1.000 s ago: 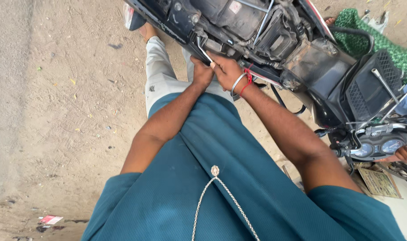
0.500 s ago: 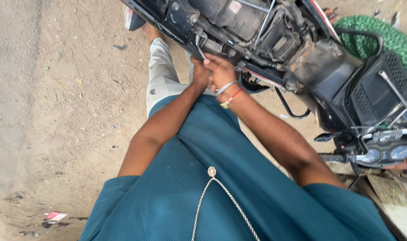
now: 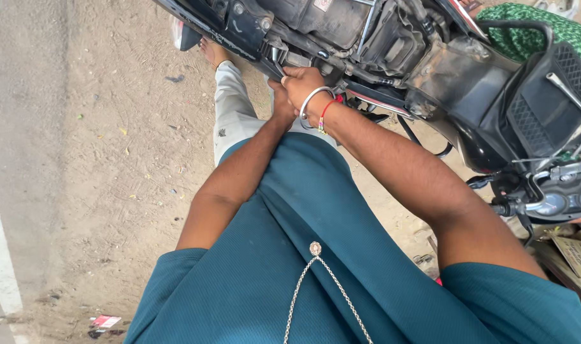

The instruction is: The person removes the seat of a motorcycle, then uses a wrench and a screwdriver to detach electrical components and wires from the frame.

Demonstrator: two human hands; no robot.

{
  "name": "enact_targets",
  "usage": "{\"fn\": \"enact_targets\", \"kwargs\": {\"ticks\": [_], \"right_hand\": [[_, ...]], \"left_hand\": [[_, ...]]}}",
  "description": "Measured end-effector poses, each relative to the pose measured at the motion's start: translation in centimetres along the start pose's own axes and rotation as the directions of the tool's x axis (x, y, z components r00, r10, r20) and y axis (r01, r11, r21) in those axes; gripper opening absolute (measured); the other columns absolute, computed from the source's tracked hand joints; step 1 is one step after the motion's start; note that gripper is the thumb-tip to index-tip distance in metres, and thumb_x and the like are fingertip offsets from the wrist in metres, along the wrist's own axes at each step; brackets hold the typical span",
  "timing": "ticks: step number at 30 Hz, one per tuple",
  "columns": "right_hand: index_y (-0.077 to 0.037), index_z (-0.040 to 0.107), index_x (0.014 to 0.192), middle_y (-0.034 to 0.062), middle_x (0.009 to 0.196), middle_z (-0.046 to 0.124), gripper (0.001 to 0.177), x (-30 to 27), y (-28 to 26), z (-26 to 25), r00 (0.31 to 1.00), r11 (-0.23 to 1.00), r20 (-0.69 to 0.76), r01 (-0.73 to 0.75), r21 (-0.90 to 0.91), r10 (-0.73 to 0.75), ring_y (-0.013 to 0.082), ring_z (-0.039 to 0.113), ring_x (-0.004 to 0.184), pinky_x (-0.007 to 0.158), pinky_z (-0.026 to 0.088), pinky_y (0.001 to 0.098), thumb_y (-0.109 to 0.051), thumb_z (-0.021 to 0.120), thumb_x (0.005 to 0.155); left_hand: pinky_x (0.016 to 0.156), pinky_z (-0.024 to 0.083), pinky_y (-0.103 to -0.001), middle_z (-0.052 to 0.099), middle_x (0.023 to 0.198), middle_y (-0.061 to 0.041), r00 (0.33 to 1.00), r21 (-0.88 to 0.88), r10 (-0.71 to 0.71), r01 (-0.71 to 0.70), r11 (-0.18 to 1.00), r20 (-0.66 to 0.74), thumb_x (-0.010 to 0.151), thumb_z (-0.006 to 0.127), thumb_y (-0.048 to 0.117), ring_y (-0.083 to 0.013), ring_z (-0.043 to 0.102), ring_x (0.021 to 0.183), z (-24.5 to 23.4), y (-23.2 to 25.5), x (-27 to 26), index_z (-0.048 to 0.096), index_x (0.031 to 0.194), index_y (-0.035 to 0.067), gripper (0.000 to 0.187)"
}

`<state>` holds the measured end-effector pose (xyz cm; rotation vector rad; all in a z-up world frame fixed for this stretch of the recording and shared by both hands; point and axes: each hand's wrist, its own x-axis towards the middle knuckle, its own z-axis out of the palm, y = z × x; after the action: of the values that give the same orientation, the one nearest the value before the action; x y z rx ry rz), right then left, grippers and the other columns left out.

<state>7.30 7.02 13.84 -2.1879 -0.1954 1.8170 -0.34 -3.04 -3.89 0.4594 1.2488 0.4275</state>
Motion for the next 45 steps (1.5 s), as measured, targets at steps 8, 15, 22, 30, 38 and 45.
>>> {"fn": "enact_targets", "kwargs": {"ticks": [8,15,22,30,38,45], "right_hand": [[-0.004,0.076,0.128,0.0002,0.090,0.079,0.033,3.0,2.9,-0.9,0.991,0.991,-0.032,0.126,-0.033,-0.127,0.0076,0.072,0.060,0.048,0.055,0.0305,-0.014,0.067,0.097],[-0.013,0.071,0.132,0.0080,0.073,0.073,0.038,0.6,-0.3,-0.7,0.983,0.936,-0.066,0.139,-0.323,-0.169,0.0145,0.056,0.047,0.041,0.044,0.0323,-0.018,0.062,0.095],[-0.011,0.068,0.131,0.0213,0.090,0.074,0.039,-0.1,-1.1,-1.2,0.907,0.653,0.151,0.391,-0.649,-0.393,0.0352,0.071,0.073,0.064,0.056,0.0471,-0.017,0.054,0.096],[-0.003,0.070,0.114,0.0286,0.094,0.071,0.050,-4.6,-5.1,0.6,0.915,0.325,0.132,0.267,-0.907,-0.382,0.0465,0.070,0.089,0.082,0.053,0.0571,-0.049,0.064,0.094],[0.004,0.064,0.125,0.0308,0.086,0.071,0.043,-3.7,-3.5,0.0,0.875,0.330,0.212,0.374,-0.866,-0.435,0.0471,0.071,0.085,0.080,0.056,0.0558,-0.026,0.057,0.096],[0.000,0.070,0.116,0.0291,0.095,0.070,0.041,-3.0,-2.4,-1.7,0.934,0.239,0.204,0.279,-0.930,-0.294,0.0442,0.071,0.093,0.086,0.056,0.0526,-0.035,0.062,0.096]], "left_hand": [[0.078,0.063,-0.041,0.069,0.111,-0.020,0.998,-0.286,-0.057,0.050,0.957,-0.016,0.086,0.060,0.055,-0.0307,0.074,0.094,0.7,1.0,1.7,0.028,0.138,-0.001,0.083],[0.088,0.053,-0.042,0.061,0.120,-0.020,0.972,0.321,0.226,-0.192,0.928,-0.072,0.082,0.084,0.036,-0.0299,0.064,0.108,0.8,-0.4,0.7,0.019,0.135,-0.002,0.093],[0.083,0.057,-0.043,0.061,0.115,-0.017,0.987,0.136,-0.096,0.113,0.984,-0.126,0.082,0.080,0.038,-0.0303,0.067,0.103,1.9,1.8,0.5,0.024,0.131,0.010,0.079],[0.083,0.053,-0.051,0.069,0.108,-0.026,0.872,0.377,-0.066,0.277,0.884,-0.486,0.092,0.067,0.046,-0.0430,0.069,0.102,3.8,3.4,0.7,0.033,0.132,0.007,0.066],[0.079,0.055,-0.052,0.070,0.106,-0.028,0.960,0.275,-0.069,0.146,0.950,-0.272,0.091,0.068,0.043,-0.0411,0.072,0.097,2.0,1.4,0.3,0.031,0.127,0.001,0.068],[0.081,0.057,-0.048,0.068,0.107,-0.028,0.962,0.415,-0.046,0.158,0.896,-0.268,0.083,0.078,0.038,-0.0398,0.071,0.097,2.2,2.1,0.4,0.026,0.127,-0.004,0.080]]}}
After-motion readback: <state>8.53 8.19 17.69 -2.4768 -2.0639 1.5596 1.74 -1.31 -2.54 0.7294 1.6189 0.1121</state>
